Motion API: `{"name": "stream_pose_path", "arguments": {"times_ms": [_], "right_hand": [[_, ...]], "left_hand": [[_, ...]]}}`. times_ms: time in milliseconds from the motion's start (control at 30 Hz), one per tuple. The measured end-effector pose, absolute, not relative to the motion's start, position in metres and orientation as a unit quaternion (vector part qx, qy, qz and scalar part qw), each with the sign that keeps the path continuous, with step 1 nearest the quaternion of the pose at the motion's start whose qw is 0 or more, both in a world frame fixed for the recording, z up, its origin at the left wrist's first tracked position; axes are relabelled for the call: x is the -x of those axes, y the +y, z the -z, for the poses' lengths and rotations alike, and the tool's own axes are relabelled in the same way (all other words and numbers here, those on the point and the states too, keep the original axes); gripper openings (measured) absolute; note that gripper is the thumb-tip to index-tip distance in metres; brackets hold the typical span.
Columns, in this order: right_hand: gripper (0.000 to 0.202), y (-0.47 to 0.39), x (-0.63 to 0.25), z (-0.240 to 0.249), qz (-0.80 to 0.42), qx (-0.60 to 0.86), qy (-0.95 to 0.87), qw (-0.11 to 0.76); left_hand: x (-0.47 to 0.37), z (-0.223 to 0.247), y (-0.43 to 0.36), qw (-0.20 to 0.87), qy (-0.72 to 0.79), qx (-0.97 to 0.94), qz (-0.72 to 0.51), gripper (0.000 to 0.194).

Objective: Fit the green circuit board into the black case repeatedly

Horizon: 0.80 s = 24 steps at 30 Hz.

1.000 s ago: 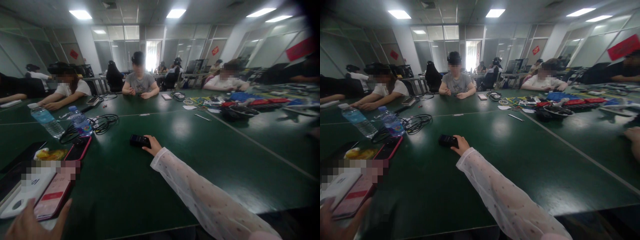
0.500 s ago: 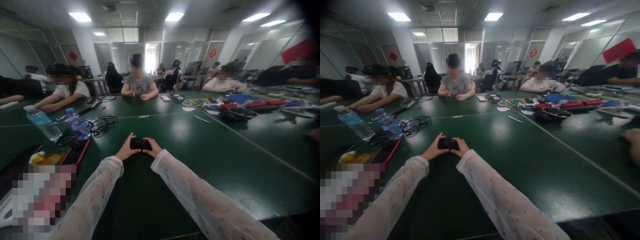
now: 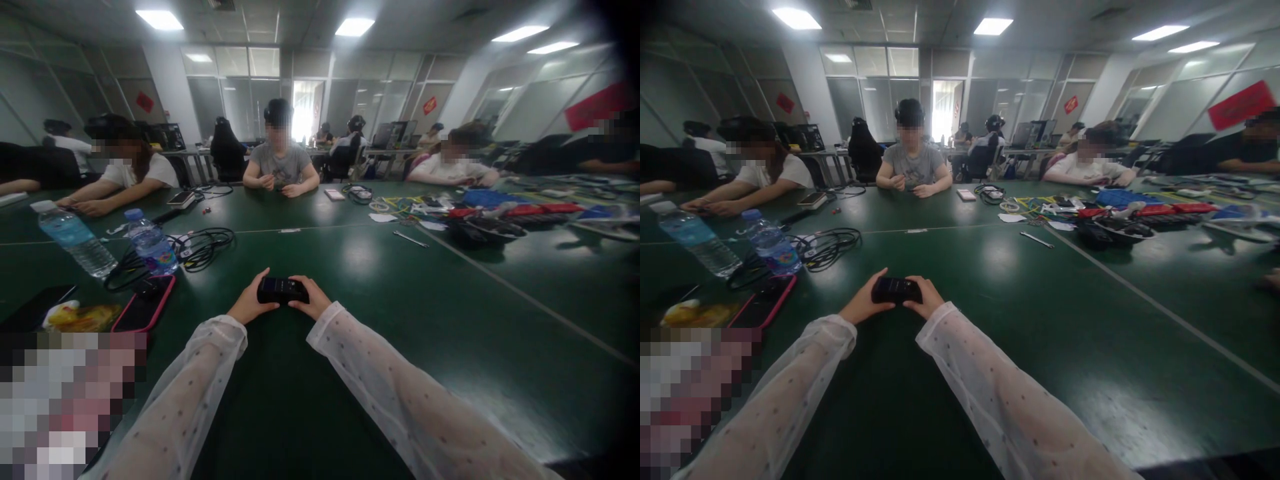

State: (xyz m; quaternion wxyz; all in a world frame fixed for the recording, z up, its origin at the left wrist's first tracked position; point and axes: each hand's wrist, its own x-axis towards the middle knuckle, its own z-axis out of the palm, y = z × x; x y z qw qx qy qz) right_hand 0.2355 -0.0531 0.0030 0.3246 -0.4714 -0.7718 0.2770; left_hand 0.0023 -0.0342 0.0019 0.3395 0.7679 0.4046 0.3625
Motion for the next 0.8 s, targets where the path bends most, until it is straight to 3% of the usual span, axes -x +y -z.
{"name": "stream_pose_path", "arguments": {"times_ms": [367, 533, 633, 800], "right_hand": [[0.06, -0.057, -0.232, -0.009, -0.263, 0.493, -0.755, 0.343], [0.056, -0.054, -0.234, -0.008, -0.35, 0.44, -0.687, 0.461], [0.061, -0.048, -0.239, -0.007, -0.391, 0.42, -0.636, 0.516], [0.059, -0.037, -0.257, -0.006, -0.376, 0.456, -0.608, 0.53]], "left_hand": [[-0.005, 0.005, -0.034, 0.341, 0.415, -0.756, -0.374, 0.103], [-0.006, 0.012, -0.031, 0.384, 0.359, -0.746, -0.408, 0.105], [-0.007, 0.009, -0.031, 0.389, 0.369, -0.737, -0.412, 0.097], [-0.005, -0.002, -0.036, 0.368, 0.4, -0.75, -0.377, 0.07]]}}
